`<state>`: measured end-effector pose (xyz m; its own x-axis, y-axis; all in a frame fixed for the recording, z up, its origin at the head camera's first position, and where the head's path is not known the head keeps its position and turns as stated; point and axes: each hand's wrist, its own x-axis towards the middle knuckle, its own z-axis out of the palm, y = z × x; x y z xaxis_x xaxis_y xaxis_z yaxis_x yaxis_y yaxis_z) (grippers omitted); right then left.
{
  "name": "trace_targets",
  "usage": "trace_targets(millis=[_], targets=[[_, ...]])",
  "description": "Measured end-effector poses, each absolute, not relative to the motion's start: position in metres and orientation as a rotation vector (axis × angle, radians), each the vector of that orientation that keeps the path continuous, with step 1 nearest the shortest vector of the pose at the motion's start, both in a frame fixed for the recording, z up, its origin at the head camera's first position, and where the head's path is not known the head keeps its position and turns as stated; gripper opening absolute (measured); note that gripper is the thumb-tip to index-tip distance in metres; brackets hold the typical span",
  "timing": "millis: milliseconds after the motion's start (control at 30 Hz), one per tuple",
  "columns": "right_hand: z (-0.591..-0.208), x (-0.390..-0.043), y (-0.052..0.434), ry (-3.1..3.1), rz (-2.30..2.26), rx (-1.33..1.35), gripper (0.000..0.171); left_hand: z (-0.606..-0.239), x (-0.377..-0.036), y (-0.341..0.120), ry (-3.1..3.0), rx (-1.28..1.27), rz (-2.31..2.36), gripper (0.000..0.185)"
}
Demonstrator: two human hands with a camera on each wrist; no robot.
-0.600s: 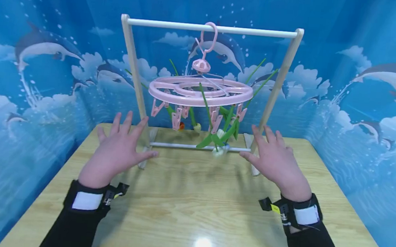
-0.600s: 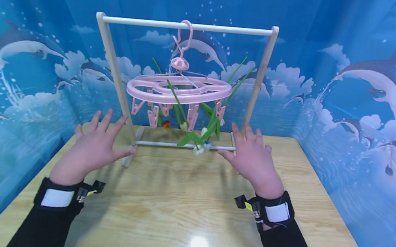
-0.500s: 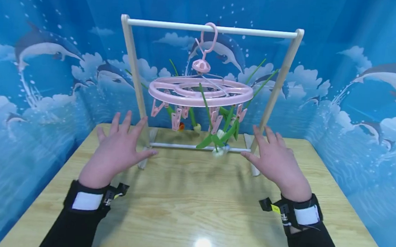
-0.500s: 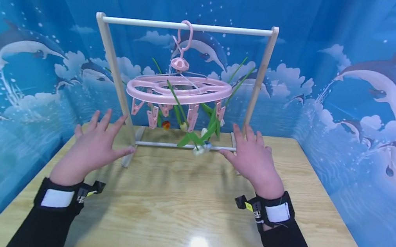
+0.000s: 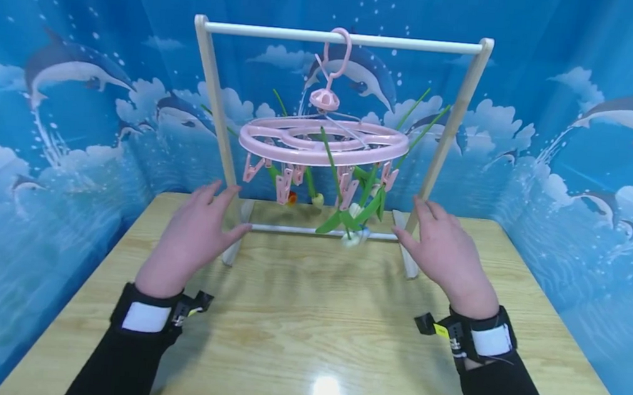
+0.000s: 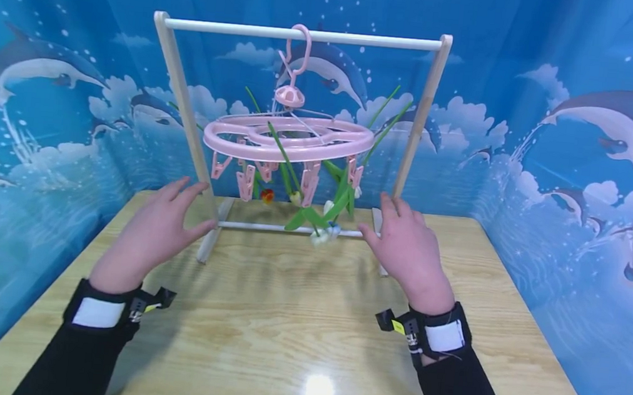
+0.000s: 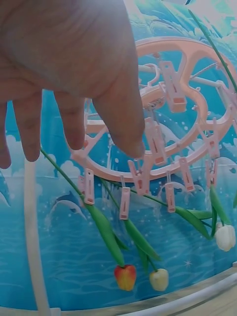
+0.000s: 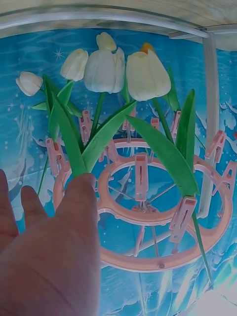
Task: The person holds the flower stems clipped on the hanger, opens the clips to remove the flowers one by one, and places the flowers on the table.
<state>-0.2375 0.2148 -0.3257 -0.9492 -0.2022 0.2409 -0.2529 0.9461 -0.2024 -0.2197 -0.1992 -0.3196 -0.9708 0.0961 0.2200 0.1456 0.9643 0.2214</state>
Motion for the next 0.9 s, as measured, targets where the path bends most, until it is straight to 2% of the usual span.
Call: trace_targets(millis=[167, 400, 467, 733, 900], targets=[[-0.324, -0.235, 0.209, -2.869, 0.397, 0.341, 0.075, -0.318, -0.216, -0.190, -2.822, -0.216, -0.450, 0.073], [-0.320, -0.231, 0.195, -2.837, 0.487, 0.356, 0.068, -0.317, -0.204, -0.163, -2.579, -0.366, -0.583, 0.030], [-0.319, -0.231, 0.193, -2.838, 0.491, 0.359, 0.067, -0.315, -0.199, -0.152, -2.497, -0.440, -0.622, 0.022], [-0.320, -0.230, 0.187, -2.845, 0.512, 0.377, 0.068, -0.312, -0.199, -0.109, -2.407, -0.544, -0.871, 0.013], [-0.323, -0.229, 0.183, -2.841, 0.511, 0.396, 0.066, -0.317, -0.207, -0.086, -2.338, -0.573, -0.950, 0.021]])
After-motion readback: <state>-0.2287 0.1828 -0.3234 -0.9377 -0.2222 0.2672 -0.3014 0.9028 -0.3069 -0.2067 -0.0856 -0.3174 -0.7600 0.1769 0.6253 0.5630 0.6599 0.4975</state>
